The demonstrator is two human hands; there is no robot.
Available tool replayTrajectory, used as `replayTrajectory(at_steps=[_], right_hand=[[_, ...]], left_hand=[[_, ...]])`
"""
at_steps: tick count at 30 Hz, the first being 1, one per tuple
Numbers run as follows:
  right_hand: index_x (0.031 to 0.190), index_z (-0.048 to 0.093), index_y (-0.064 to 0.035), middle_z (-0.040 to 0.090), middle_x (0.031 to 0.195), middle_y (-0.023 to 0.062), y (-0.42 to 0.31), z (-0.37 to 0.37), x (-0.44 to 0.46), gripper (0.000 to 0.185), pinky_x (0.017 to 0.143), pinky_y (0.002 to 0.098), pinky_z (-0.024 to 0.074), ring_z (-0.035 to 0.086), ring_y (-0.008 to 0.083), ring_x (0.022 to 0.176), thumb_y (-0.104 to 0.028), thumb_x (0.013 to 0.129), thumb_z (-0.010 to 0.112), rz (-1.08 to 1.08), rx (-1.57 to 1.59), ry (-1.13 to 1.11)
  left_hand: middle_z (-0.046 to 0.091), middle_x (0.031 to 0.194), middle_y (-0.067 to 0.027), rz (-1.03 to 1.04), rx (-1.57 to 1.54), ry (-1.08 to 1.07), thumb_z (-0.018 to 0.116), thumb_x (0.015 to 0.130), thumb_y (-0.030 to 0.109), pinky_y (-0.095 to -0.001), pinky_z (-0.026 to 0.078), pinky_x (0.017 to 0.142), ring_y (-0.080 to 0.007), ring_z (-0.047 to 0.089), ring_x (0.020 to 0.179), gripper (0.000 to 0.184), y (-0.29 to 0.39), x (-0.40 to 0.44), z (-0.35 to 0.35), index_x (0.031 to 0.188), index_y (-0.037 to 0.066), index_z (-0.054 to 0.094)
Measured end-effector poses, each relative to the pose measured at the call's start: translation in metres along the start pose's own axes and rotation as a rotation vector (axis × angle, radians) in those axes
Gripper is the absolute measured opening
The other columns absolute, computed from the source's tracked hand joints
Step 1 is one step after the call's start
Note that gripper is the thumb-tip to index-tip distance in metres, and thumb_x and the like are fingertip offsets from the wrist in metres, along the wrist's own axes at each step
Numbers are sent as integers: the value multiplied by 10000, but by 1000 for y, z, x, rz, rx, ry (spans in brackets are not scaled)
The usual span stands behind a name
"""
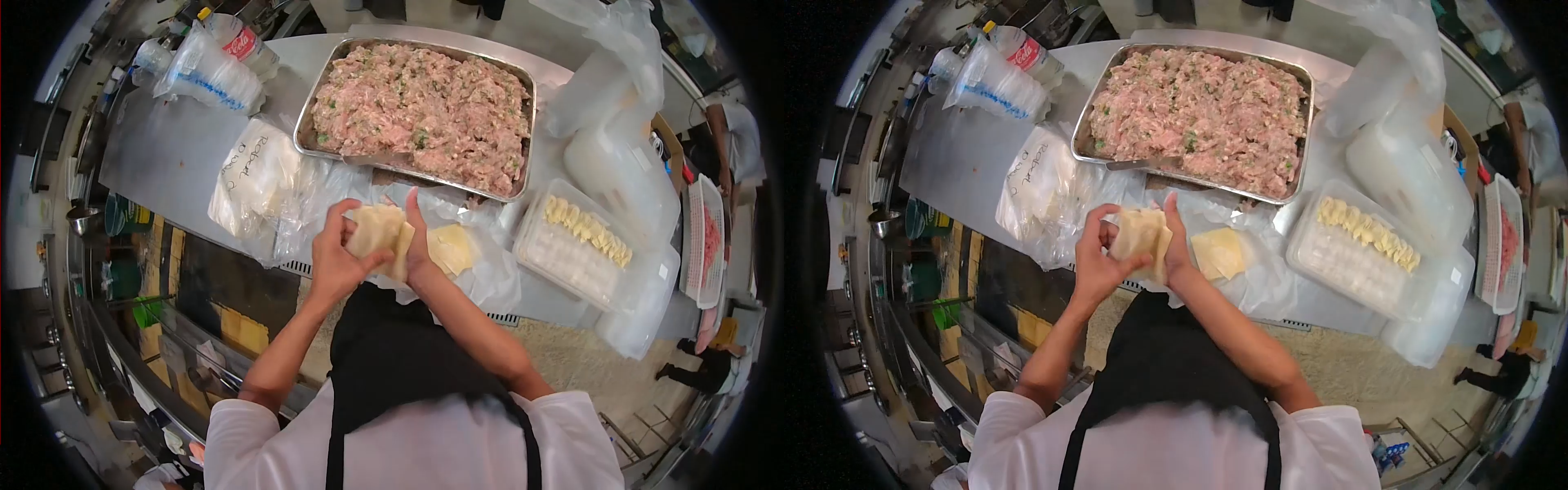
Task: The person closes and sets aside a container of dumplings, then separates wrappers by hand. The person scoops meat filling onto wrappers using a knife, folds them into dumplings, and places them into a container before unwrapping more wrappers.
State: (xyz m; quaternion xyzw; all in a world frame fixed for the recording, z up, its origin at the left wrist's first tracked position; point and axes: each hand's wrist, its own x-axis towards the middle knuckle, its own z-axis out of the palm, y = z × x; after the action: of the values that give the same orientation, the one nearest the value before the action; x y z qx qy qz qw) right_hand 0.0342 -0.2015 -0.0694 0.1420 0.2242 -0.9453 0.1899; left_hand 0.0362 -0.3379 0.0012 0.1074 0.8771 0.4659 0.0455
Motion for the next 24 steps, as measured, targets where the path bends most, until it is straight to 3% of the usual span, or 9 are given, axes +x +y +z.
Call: replayTrajectory(at_steps=[2, 3, 7, 10, 12, 14, 18, 20, 24], right_hand=[[1436, 419, -15, 563, 1354, 155, 0, -13, -4, 920, 1069, 399, 429, 563, 273, 1238, -776, 930, 310, 82, 425, -554], [1364, 501, -18, 589, 1330, 128, 0, 13, -15, 871, 1051, 401, 447, 579, 259, 1219, -751, 953, 277, 23, 267, -160], [1388, 481, -24, 589, 1338, 106, 1, 15, -21, 850, 1050, 397, 449, 582, 258, 1214, -731, 968, 266, -74, 91, 20], [1416, 456, -21, 571, 1368, 108, -1, -12, -27, 861, 1062, 403, 439, 570, 257, 1240, -731, 968, 262, 26, 400, -227], [1448, 422, -17, 545, 1411, 117, 4, -9, -55, 884, 1092, 399, 408, 526, 264, 1301, -740, 959, 283, -131, 131, 1], [1482, 387, -14, 486, 1477, 131, -17, -23, -79, 887, 1135, 416, 345, 446, 276, 1381, -722, 947, 384, -130, -112, -227], [1531, 298, -10, 420, 1521, 143, -58, -61, -107, 891, 1176, 414, 240, 361, 250, 1425, -584, 916, 591, -368, -649, 137], [1527, 305, -15, 436, 1497, 146, -59, -73, -114, 866, 1164, 388, 258, 381, 240, 1404, -535, 912, 624, -337, -497, 10], [1508, 346, -36, 480, 1413, 138, -58, -56, -128, 753, 1111, 327, 326, 438, 209, 1328, -353, 921, 695, -241, -543, 18]], left_hand=[[586, 758, -38, 62, -191, -10, 876, 673, 46, -315, 497, 642, -148, 600, 712, 718, -4, 12, -2, 1283, 66, 498], [581, 757, -45, 8, -187, 106, 881, 667, 59, -314, 495, 648, -145, 596, 718, 732, -14, 24, -6, 1291, 71, 499], [594, 788, -43, 68, 33, 99, 860, 684, 40, -290, 482, 660, -130, 588, 740, 693, 11, 10, 2, 1278, 66, 505], [609, 804, -30, 164, -60, -69, 846, 695, 25, -276, 473, 660, -124, 578, 728, 650, 6, 14, 8, 1257, 57, 518], [626, 760, -89, 23, -50, 144, 854, 655, 33, -330, 515, 675, -197, 616, 677, 635, -18, 34, 2, 1213, 67, 553], [635, 766, -96, 55, 108, 135, 865, 652, 48, -335, 520, 681, -219, 634, 693, 683, -14, 47, -6, 1244, 81, 526], [698, 927, -89, 0, 112, -268, 836, 744, 57, -291, 515, 722, -147, 665, 855, 657, 29, 35, -14, 1292, 107, 477], [712, 891, -108, -42, -347, -609, 799, 810, 88, -302, 504, 699, -143, 654, 800, 625, 31, 34, 6, 1315, 123, 434], [682, 946, -59, -195, -435, -911, 644, 972, 159, -266, 492, 762, -117, 630, 884, 464, 24, 53, 52, 1356, 134, 385]])
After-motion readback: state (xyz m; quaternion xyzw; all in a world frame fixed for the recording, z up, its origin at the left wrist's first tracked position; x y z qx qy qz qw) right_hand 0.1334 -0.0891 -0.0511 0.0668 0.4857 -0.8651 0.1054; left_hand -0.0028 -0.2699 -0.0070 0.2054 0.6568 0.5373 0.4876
